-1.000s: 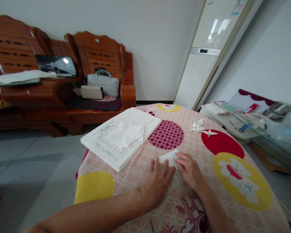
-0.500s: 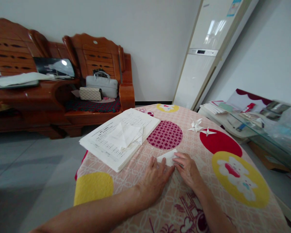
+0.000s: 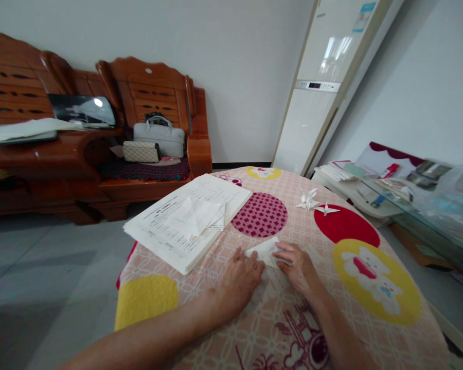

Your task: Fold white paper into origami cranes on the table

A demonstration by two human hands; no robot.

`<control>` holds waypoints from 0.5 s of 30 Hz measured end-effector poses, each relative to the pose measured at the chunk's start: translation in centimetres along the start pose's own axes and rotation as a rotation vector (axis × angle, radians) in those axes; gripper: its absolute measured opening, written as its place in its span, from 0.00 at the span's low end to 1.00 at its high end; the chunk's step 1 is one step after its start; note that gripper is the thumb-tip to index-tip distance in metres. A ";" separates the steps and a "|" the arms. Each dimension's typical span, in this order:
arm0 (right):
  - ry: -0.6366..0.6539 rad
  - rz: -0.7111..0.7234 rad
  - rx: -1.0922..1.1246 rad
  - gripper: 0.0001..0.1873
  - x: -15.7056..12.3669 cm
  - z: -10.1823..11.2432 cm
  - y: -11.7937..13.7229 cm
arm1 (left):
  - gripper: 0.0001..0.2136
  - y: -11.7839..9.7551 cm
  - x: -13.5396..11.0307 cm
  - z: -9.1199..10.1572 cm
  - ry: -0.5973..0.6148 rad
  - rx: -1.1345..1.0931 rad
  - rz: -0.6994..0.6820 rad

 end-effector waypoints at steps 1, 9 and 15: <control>0.011 -0.002 0.004 0.13 0.0 0.0 0.0 | 0.15 0.2 0.0 0.0 0.015 -0.025 -0.014; 0.063 -0.011 0.054 0.14 -0.2 0.6 -0.6 | 0.09 3.4 0.4 0.5 0.056 -0.104 0.002; 0.033 0.034 0.123 0.13 -0.3 0.7 -0.3 | 0.11 2.9 3.8 1.6 -0.159 -0.421 -0.189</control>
Point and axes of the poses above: each hand's wrist, its own x-axis towards the middle knuckle, its own z-axis out of the back of the hand, y = z × x, the point moved 6 cm from there along x, towards the middle knuckle, and after that the axes turned 8 degrees about -z, right-handed, at the moved point
